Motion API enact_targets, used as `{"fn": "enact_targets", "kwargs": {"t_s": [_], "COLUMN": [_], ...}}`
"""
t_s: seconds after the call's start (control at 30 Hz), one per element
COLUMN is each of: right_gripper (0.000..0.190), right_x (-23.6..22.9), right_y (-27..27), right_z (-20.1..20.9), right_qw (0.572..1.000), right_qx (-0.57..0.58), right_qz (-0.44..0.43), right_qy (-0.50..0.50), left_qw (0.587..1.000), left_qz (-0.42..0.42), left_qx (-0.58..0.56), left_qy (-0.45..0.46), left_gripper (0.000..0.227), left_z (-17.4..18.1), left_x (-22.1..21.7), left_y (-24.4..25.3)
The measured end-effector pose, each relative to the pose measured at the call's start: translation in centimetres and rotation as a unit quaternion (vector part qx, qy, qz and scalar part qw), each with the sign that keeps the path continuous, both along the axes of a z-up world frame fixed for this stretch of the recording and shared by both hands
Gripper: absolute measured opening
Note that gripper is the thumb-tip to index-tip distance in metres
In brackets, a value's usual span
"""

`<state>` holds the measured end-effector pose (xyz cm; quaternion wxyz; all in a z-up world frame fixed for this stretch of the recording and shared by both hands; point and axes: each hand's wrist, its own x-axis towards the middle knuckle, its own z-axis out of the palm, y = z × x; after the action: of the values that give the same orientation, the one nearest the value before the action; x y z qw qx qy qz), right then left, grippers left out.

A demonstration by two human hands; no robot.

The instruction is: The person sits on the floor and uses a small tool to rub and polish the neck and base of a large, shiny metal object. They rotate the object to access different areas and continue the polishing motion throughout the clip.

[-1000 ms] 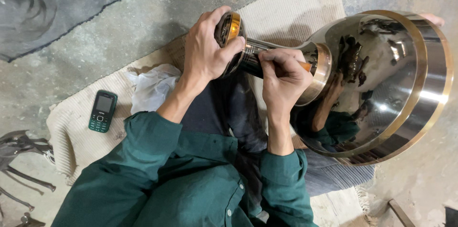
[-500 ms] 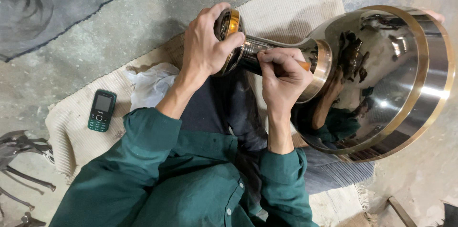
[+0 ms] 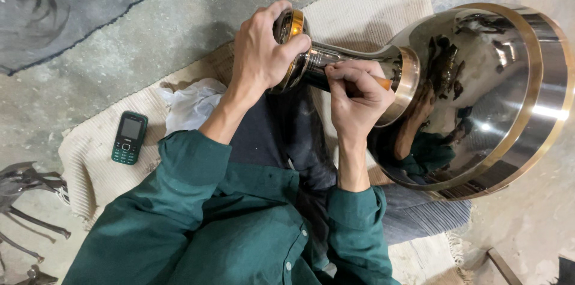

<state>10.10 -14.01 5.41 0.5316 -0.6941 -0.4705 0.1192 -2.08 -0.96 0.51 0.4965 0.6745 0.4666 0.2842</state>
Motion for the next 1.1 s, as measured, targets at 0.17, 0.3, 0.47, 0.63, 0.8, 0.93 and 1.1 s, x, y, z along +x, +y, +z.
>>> {"fn": "enact_targets", "kwargs": {"t_s": [0.17,0.3,0.47,0.63,0.8,0.93,1.1], "right_gripper": [0.014,0.015,0.015,0.015,0.015,0.016,0.015], "right_x": [-0.3,-0.1,0.1,-0.1,0.1,0.2,0.0], "right_y": [0.1,-0.1,-0.2,-0.1,-0.4,-0.6,-0.6], "right_z": [-0.2,-0.3,-0.1,-0.4,-0.3,-0.3,-0.9], "right_qw": [0.999,1.000,1.000,1.000,1.000,0.999,1.000], "right_qx": [0.008,0.007,0.003,0.014,0.003,0.023,0.015], "right_qz": [-0.017,-0.010,0.017,-0.006,0.006,0.028,-0.006], "right_qy": [0.030,-0.007,-0.010,0.013,-0.028,-0.038,0.001], "left_qw": [1.000,1.000,1.000,1.000,0.996,0.999,0.999], "left_qz": [0.000,-0.004,-0.009,-0.007,-0.027,-0.017,-0.016], "left_qx": [0.015,-0.008,-0.026,0.018,-0.084,-0.043,-0.033], "left_qy": [-0.007,-0.007,0.000,-0.025,0.030,0.013,0.018], "left_gripper": [0.075,0.074,0.072,0.072,0.078,0.080,0.079], "left_z": [0.2,0.5,0.9,0.2,0.1,0.7,0.3], "left_x": [0.1,0.2,0.1,0.1,0.4,0.5,0.5], "left_y": [0.1,0.2,0.4,0.3,0.6,0.6,0.6]}}
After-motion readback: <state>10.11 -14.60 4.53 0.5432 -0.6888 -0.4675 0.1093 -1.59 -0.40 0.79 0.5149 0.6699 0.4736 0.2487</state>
